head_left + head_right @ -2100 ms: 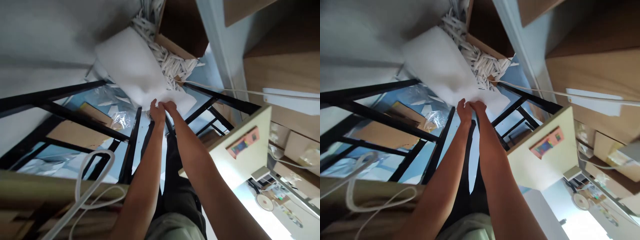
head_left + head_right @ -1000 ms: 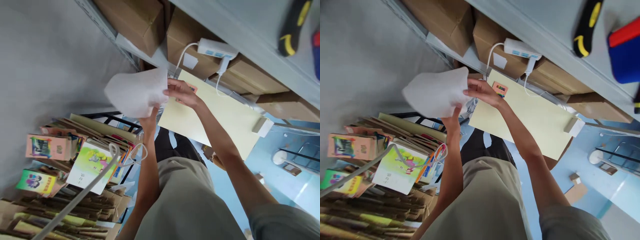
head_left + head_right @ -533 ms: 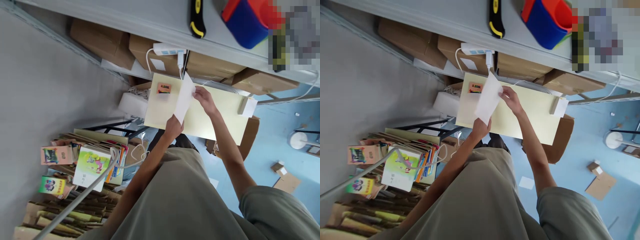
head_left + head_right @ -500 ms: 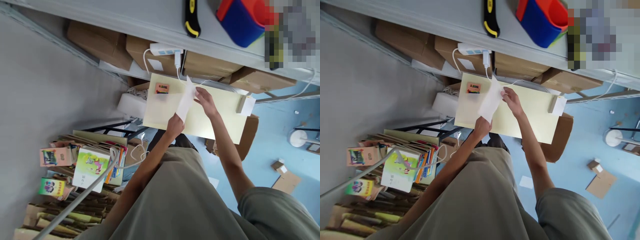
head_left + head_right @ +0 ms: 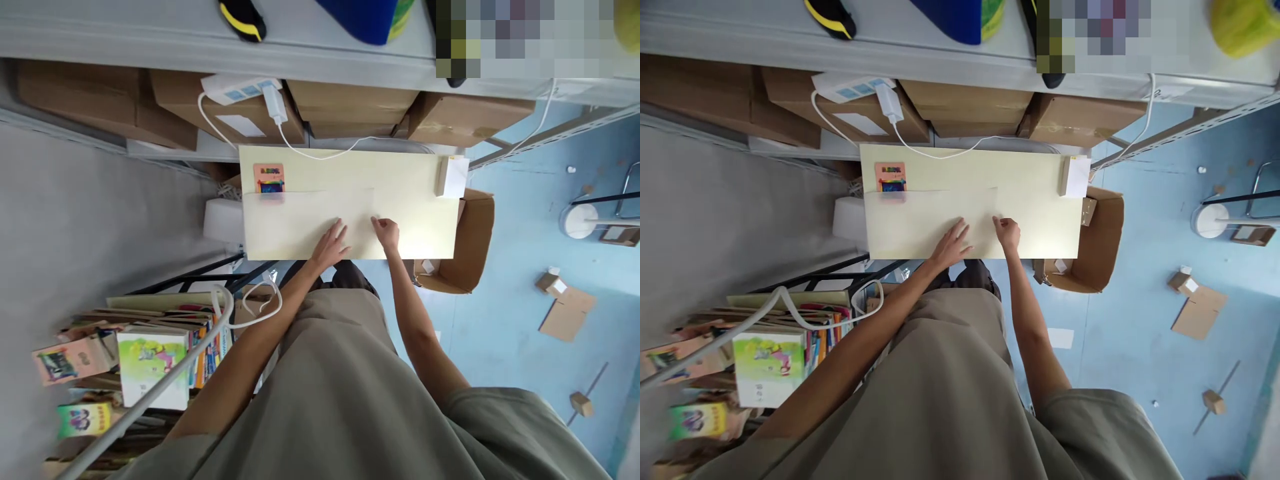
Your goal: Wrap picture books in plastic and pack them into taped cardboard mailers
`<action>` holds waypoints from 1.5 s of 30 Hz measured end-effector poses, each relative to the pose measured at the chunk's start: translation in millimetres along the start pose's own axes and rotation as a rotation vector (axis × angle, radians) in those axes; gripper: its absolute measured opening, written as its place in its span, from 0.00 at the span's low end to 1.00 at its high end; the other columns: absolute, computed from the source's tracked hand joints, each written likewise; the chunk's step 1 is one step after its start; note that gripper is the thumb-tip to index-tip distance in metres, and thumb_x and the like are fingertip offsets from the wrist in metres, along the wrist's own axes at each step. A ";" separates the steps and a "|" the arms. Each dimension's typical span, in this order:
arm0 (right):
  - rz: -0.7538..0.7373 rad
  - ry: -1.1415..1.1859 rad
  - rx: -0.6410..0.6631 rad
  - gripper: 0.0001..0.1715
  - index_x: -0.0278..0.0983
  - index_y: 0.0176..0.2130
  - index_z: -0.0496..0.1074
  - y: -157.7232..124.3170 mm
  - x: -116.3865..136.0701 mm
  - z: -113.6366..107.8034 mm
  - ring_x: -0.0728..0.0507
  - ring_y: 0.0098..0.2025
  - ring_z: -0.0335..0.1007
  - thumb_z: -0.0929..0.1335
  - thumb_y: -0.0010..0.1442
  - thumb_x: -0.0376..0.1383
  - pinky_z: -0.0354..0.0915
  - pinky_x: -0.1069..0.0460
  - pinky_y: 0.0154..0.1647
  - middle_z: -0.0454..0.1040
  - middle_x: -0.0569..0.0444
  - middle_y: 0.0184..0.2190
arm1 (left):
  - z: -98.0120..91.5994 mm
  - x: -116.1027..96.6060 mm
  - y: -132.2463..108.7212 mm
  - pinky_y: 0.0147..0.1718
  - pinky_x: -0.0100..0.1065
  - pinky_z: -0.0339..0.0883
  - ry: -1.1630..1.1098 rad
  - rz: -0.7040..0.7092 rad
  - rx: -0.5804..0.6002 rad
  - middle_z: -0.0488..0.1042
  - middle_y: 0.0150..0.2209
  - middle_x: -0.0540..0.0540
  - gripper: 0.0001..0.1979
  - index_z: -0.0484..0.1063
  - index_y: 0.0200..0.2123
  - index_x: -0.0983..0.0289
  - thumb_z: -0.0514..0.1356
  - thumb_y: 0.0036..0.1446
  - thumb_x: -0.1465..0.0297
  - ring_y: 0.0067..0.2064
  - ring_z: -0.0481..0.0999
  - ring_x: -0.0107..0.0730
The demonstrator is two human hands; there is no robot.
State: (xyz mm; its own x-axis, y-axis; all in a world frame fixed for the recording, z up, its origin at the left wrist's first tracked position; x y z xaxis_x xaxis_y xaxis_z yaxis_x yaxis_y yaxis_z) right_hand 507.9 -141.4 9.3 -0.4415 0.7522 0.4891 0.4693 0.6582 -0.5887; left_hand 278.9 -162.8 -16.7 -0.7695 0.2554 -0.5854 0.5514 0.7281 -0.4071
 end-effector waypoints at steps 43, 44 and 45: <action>-0.666 -0.212 0.406 0.35 0.37 0.79 0.68 -79.3 134.1 172.4 0.33 0.78 0.67 0.58 0.80 0.33 0.71 0.37 0.78 0.62 0.43 0.84 | -74.1 144.9 -30.7 0.67 0.50 0.78 -0.649 -0.432 -0.571 0.78 0.68 0.70 0.21 0.76 0.63 0.65 0.61 0.69 0.74 0.63 0.84 0.49; -0.682 -0.265 0.435 0.37 0.37 0.81 0.66 -81.9 147.7 189.0 0.32 0.80 0.65 0.57 0.79 0.31 0.69 0.35 0.79 0.57 0.45 0.87 | -83.3 157.7 -28.4 0.68 0.50 0.77 -0.659 -0.451 -0.629 0.79 0.66 0.68 0.20 0.77 0.62 0.65 0.62 0.68 0.75 0.63 0.84 0.48; -0.686 -0.316 0.454 0.39 0.36 0.82 0.63 -83.2 157.6 201.9 0.31 0.80 0.64 0.57 0.78 0.30 0.68 0.33 0.80 0.52 0.46 0.88 | -92.6 170.5 -25.6 0.70 0.50 0.75 -0.649 -0.467 -0.677 0.80 0.64 0.68 0.20 0.77 0.60 0.64 0.62 0.67 0.76 0.63 0.83 0.49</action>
State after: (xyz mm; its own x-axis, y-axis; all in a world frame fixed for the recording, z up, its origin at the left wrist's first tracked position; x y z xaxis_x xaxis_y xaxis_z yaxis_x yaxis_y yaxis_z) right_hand 244.8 -83.8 5.4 -0.7370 0.1075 0.6673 -0.2970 0.8354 -0.4626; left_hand 103.7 -78.9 -41.1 -0.4282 -0.3876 -0.8163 -0.2056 0.9215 -0.3296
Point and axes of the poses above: each hand's wrist, its own y-axis towards the middle knuckle, its own z-axis out of the palm, x = y × z, the point moved 2 cm from there along y, towards the middle knuckle
